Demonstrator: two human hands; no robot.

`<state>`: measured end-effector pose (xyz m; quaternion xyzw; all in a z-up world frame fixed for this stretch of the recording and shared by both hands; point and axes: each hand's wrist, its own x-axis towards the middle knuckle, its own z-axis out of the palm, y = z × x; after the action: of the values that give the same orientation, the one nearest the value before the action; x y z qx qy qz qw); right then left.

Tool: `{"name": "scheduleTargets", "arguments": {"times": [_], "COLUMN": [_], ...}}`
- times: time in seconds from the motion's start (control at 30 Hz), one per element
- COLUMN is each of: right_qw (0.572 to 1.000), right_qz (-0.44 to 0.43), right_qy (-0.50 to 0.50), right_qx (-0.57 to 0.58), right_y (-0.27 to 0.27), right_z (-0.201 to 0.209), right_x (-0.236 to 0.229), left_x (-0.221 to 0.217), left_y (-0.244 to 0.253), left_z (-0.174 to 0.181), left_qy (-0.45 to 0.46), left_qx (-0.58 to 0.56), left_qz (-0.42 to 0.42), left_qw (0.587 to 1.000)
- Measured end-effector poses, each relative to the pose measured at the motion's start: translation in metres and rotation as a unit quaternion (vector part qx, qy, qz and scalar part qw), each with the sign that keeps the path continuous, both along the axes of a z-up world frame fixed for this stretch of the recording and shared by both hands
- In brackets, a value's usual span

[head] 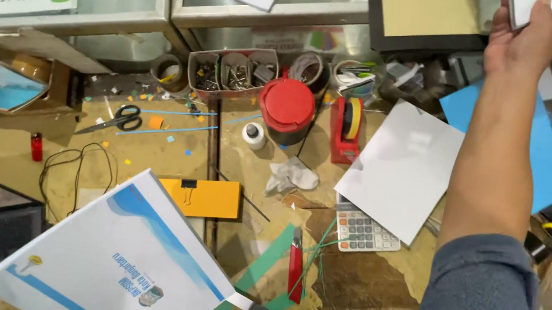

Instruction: The person aligns a white sheet of paper on a blue cover sheet and uses a ruler and utility knife to trim the edges. They then insert the trimmed sheet into a document folder and use a stapler to secure the contents.

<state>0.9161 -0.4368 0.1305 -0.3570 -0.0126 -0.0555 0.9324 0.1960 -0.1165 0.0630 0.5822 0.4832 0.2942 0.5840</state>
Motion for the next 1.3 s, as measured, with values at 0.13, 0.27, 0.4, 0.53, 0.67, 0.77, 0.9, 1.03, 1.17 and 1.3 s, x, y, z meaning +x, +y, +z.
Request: {"name": "scheduleTargets", "arguments": {"times": [0.13, 0.27, 0.4, 0.53, 0.67, 0.77, 0.9, 1.03, 1.17, 1.3], "right_qw": [0.995, 0.980, 0.985, 0.991, 0.953, 0.860, 0.625, 0.745, 0.784, 0.819], "right_qz": [-0.037, -0.086, -0.048, 0.037, 0.099, 0.374, 0.654, 0.584, 0.470, 0.370], "right_qy": [0.087, 0.177, 0.163, 0.128, 0.085, 0.028, -0.039, 0.029, 0.091, 0.163], "right_qx": [0.036, 0.021, -0.010, -0.010, -0.274, -0.345, -0.423, -0.321, -0.394, -0.408], "right_y": [0.026, 0.044, 0.045, 0.034, 0.076, 0.105, 0.133, 0.147, 0.175, 0.191], "right_z": [-0.052, -0.030, -0.015, -0.029, -0.032, -0.111, -0.122, -0.219, -0.247, -0.238], "right_x": [0.069, 0.058, 0.032, -0.022, -0.208, -0.352, -0.512, -0.568, -0.562, -0.532], "left_x": [0.005, 0.009, -0.005, -0.044, -0.055, -0.046, -0.053, -0.032, 0.000, 0.056], "left_y": [0.000, 0.000, -0.011, -0.030, -0.037, -0.025, -0.004, 0.018, 0.064, 0.093], "left_z": [-0.002, -0.007, -0.010, -0.004, 0.004, 0.007, -0.022, -0.035, -0.063, -0.070], "left_qy": [0.030, 0.066, 0.103, 0.128, 0.135, 0.171, 0.127, 0.105, 0.097, 0.099], "left_qx": [-0.010, -0.033, -0.061, -0.078, -0.125, -0.153, -0.121, -0.103, -0.113, -0.109], "left_qz": [0.020, 0.024, 0.024, 0.049, 0.065, 0.049, -0.021, -0.014, -0.060, -0.105], "left_qw": [0.999, 0.997, 0.993, 0.988, 0.981, 0.972, 0.984, 0.989, 0.987, 0.983]}}
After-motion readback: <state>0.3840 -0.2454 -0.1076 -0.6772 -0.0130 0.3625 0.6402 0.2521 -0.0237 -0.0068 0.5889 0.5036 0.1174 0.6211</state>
